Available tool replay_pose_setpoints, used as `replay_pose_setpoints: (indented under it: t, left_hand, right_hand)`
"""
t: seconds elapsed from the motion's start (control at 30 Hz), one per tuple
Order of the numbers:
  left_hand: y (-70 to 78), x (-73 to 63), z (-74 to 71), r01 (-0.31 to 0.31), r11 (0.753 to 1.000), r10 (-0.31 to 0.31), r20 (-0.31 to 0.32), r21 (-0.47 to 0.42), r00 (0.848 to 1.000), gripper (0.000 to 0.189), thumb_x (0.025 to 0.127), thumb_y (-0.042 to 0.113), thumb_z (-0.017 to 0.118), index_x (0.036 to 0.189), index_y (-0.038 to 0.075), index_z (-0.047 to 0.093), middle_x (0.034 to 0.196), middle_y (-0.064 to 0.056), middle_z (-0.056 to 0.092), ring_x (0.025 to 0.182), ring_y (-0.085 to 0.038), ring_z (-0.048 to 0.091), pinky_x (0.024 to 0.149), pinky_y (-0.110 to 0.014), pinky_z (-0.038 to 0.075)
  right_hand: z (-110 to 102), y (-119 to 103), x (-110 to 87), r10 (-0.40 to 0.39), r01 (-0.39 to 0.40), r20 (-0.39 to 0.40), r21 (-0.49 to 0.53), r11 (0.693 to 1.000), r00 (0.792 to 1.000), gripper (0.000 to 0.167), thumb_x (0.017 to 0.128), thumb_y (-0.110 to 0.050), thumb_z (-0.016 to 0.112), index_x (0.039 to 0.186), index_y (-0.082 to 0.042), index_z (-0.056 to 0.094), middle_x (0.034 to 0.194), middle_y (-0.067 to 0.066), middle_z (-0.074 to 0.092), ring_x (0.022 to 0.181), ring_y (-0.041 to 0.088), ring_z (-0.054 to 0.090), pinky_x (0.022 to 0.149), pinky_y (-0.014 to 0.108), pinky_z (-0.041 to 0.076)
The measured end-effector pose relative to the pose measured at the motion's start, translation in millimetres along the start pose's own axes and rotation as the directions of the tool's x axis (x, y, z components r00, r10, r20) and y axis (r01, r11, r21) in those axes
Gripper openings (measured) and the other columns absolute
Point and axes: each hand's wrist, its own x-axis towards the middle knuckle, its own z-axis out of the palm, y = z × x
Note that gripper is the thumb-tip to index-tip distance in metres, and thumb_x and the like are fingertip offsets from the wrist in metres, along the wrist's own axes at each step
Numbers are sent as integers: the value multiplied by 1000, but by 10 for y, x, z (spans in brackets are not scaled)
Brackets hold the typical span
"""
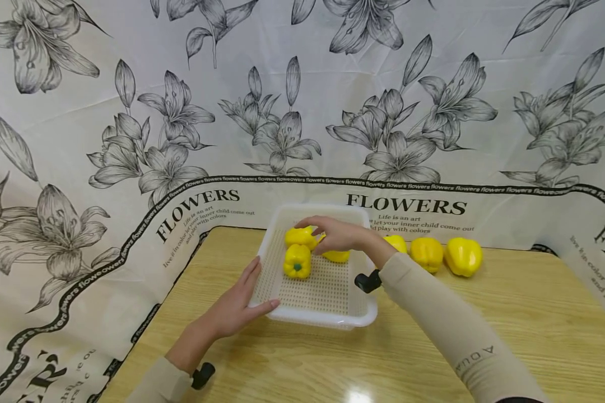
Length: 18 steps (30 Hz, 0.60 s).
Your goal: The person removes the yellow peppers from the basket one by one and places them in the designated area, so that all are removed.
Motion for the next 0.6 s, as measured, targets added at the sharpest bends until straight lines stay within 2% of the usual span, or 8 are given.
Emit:
replay_pose_setpoints:
  t: [0.37,0.6]
  left_hand:
    - [-2,7,9,2,1000,-2,-4,-7,1000,107,93,74,53,166,14,3,173,-1,-3,154,-35,22,120,-56,29]
    - [-5,5,5,5,1000,-5,-3,4,1000,107,92,75,52,166,15,3,172,4,-5,153,-35,24,120,-54,31]
  right_hand:
    - [172,175,240,79,-79,44,8,997,996,71,86,9,67,151,-16,51,162,9,37,146,45,34,118,61,32]
    - [264,277,317,94,-94,37,2,996,995,70,85,10,68,149,-18,55,161,9,38,144,42,38,117,61,33]
